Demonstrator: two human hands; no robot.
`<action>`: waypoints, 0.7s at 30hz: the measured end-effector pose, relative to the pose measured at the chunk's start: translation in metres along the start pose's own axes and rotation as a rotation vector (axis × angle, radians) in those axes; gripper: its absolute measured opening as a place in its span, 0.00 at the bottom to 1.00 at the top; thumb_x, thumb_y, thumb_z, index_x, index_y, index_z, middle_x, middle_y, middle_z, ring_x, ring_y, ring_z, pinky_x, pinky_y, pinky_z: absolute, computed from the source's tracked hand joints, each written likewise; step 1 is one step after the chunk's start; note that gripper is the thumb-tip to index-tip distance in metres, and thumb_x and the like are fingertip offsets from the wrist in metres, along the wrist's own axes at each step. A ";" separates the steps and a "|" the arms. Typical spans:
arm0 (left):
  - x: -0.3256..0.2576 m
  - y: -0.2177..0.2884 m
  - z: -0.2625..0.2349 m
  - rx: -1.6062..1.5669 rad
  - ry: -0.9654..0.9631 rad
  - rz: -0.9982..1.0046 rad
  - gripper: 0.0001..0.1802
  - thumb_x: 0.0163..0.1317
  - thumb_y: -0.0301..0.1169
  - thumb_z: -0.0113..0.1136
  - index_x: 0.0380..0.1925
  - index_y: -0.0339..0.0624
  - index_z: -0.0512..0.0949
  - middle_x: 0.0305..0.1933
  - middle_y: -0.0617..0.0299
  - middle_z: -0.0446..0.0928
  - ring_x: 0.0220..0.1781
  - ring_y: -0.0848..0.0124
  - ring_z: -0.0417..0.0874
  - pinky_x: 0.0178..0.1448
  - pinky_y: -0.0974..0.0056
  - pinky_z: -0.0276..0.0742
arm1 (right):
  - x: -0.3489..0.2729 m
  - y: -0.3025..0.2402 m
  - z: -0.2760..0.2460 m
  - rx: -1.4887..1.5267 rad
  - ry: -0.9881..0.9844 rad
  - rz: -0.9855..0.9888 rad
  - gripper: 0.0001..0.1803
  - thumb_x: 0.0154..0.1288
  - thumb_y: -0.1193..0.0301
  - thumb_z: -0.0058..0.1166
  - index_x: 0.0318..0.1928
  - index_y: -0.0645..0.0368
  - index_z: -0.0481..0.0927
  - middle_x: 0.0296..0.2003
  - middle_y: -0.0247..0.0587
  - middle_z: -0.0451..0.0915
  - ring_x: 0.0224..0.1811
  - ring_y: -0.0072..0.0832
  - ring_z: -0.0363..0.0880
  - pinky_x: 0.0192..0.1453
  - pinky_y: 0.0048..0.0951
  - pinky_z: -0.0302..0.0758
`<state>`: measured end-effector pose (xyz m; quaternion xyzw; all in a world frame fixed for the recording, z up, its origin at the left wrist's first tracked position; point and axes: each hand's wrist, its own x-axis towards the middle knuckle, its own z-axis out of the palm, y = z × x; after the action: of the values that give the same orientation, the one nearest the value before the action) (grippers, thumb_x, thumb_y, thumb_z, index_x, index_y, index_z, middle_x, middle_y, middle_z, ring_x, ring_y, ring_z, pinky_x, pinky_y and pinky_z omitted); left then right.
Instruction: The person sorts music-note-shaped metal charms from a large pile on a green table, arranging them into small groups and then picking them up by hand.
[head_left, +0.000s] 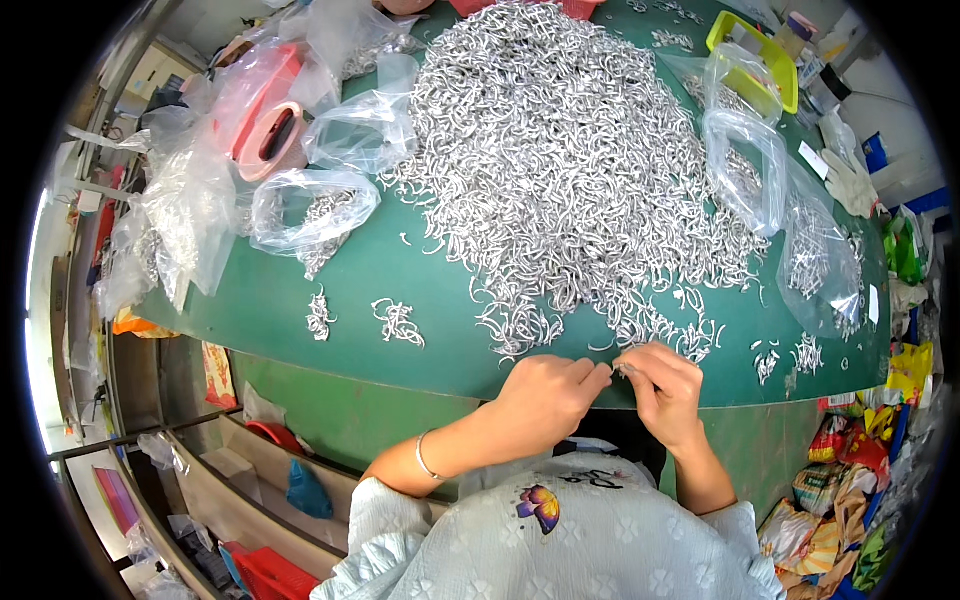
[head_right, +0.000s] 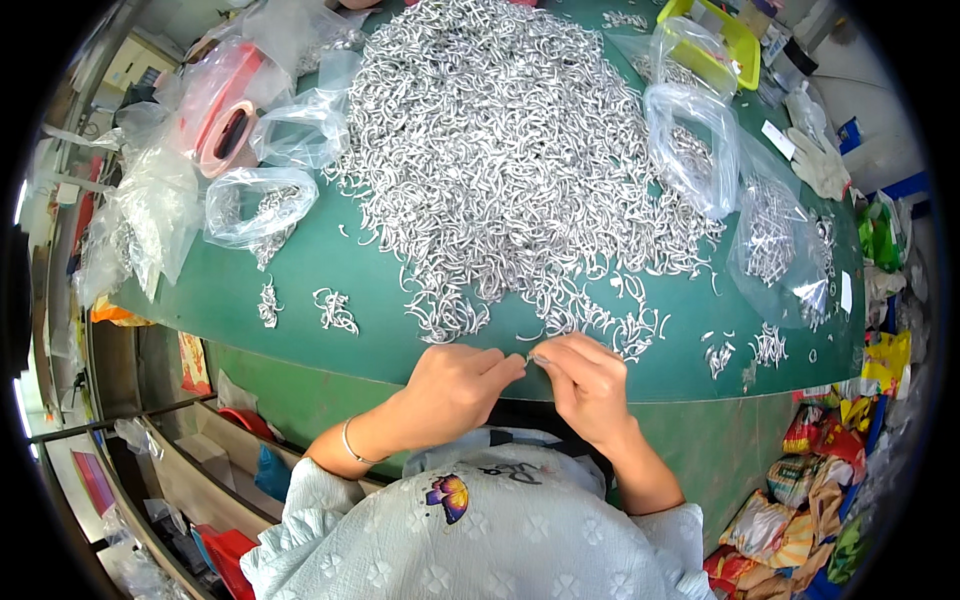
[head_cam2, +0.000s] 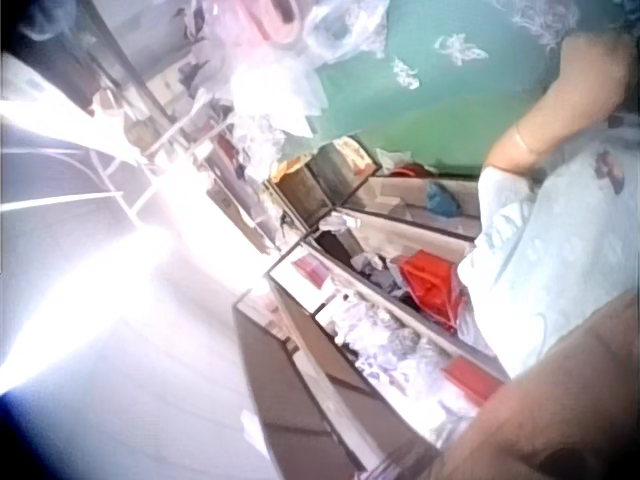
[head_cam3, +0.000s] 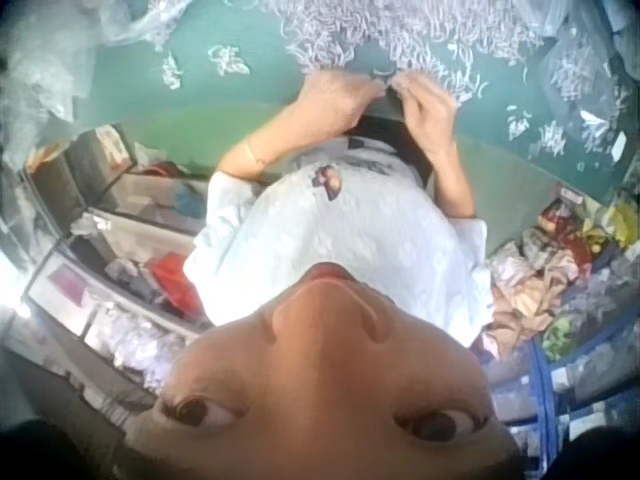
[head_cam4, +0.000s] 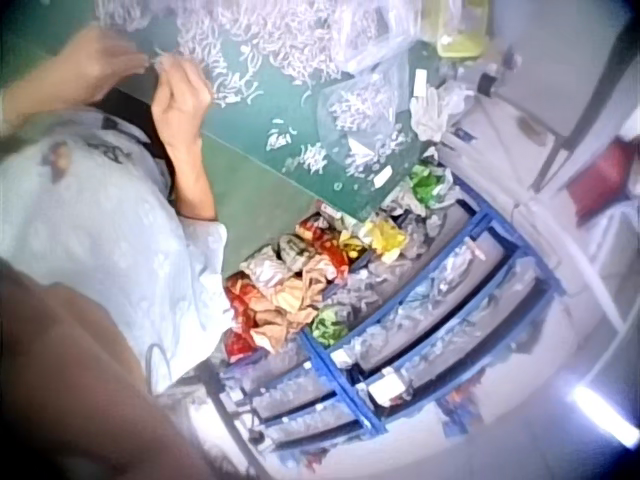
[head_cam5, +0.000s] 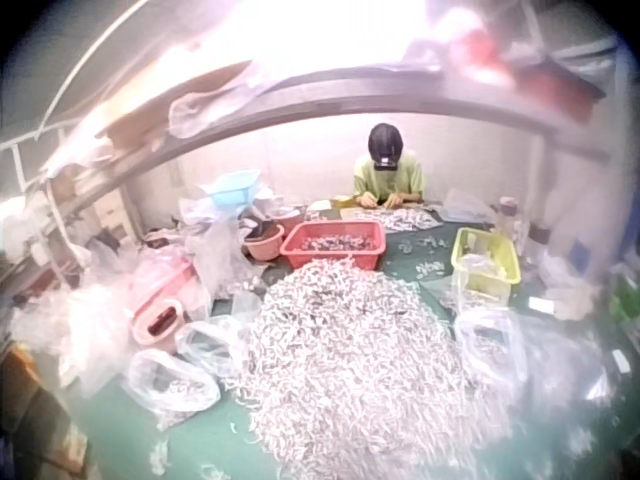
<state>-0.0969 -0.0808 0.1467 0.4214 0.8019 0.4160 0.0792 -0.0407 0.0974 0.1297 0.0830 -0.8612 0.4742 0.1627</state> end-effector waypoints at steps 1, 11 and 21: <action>-0.001 -0.002 0.000 -0.081 0.017 0.007 0.05 0.55 0.26 0.60 0.31 0.36 0.80 0.23 0.55 0.77 0.20 0.63 0.76 0.22 0.64 0.68 | -0.001 -0.003 -0.004 0.006 -0.029 0.024 0.06 0.48 0.86 0.54 0.29 0.67 0.79 0.25 0.45 0.78 0.25 0.37 0.77 0.29 0.29 0.73; -0.005 -0.004 0.008 0.119 0.066 0.099 0.10 0.47 0.20 0.56 0.33 0.38 0.76 0.20 0.60 0.70 0.22 0.62 0.76 0.23 0.60 0.69 | 0.005 0.000 -0.018 0.073 -0.265 0.200 0.04 0.55 0.82 0.55 0.33 0.67 0.79 0.26 0.44 0.79 0.25 0.36 0.77 0.28 0.28 0.72; -0.004 -0.009 0.001 -0.243 0.013 -0.059 0.06 0.55 0.25 0.60 0.33 0.38 0.79 0.29 0.53 0.79 0.27 0.55 0.79 0.30 0.60 0.73 | 0.014 -0.020 -0.018 -0.006 -0.351 0.087 0.04 0.58 0.80 0.53 0.35 0.64 0.78 0.31 0.42 0.78 0.30 0.41 0.77 0.35 0.33 0.73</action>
<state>-0.0992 -0.0863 0.1386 0.3822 0.7582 0.5102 0.1369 -0.0446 0.1022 0.1592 0.1268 -0.8805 0.4567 -0.0103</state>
